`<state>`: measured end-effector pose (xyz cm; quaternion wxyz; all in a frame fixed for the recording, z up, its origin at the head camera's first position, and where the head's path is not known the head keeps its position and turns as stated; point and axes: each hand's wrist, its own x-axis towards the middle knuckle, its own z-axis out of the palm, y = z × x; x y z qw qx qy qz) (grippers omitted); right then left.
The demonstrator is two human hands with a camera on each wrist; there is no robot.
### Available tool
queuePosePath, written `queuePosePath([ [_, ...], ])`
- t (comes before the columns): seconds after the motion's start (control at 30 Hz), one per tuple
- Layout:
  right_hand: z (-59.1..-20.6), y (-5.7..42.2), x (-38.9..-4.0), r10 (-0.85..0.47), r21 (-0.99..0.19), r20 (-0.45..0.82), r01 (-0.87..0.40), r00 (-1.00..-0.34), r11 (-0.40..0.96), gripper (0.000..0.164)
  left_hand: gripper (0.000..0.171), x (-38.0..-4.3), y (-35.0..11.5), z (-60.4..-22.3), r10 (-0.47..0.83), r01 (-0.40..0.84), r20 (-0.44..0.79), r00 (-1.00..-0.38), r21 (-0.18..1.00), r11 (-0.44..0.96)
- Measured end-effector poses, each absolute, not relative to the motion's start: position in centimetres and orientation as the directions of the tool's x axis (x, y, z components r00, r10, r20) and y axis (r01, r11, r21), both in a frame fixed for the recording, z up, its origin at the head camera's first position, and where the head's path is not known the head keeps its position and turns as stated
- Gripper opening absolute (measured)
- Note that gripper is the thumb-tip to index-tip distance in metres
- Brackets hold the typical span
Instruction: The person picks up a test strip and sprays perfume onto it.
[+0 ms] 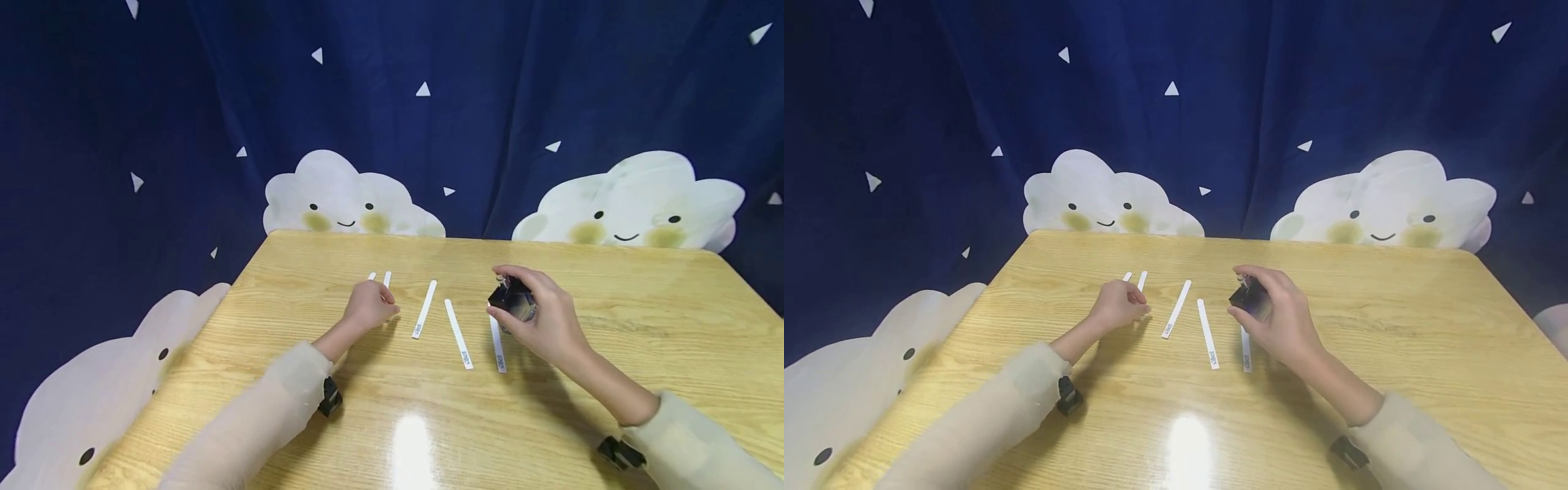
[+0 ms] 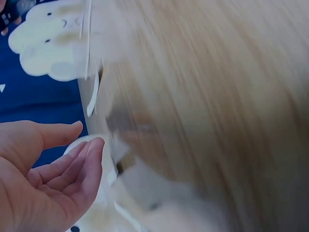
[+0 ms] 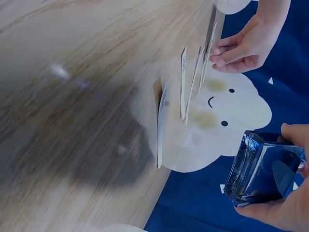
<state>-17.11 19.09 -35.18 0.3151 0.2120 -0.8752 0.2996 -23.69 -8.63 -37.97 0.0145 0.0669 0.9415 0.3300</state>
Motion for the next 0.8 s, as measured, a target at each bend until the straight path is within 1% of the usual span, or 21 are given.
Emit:
queuePosePath([
  [0.13,-35.4,19.3,-17.0,-0.179,-0.393,0.677,-0.556,-0.714,0.732,0.060,0.010,-23.5,-7.2,-38.3,0.174,0.133,0.001,-0.985,0.643,0.754],
  [0.27,-35.5,19.5,-16.9,-0.180,-0.389,0.679,-0.556,-0.712,0.734,0.060,0.012,-23.3,-5.8,-38.6,0.174,0.098,-0.052,-0.983,0.656,0.748],
  [0.5,-35.6,19.6,-17.0,-0.178,-0.389,0.696,-0.574,-0.696,0.721,0.061,0.019,-23.4,-4.2,-39.1,0.154,0.089,-0.075,-0.985,0.540,0.837],
  [0.6,-35.7,19.6,-17.0,-0.178,-0.392,0.694,-0.574,-0.697,0.719,0.061,0.015,-23.6,-4.2,-39.4,0.141,0.074,-0.089,-0.986,0.524,0.849],
  [0.8,-35.8,19.6,-17.0,-0.183,-0.399,0.685,-0.573,-0.705,0.716,0.061,0.009,-23.7,-4.9,-39.4,0.125,0.058,-0.089,-0.988,0.536,0.842],
])
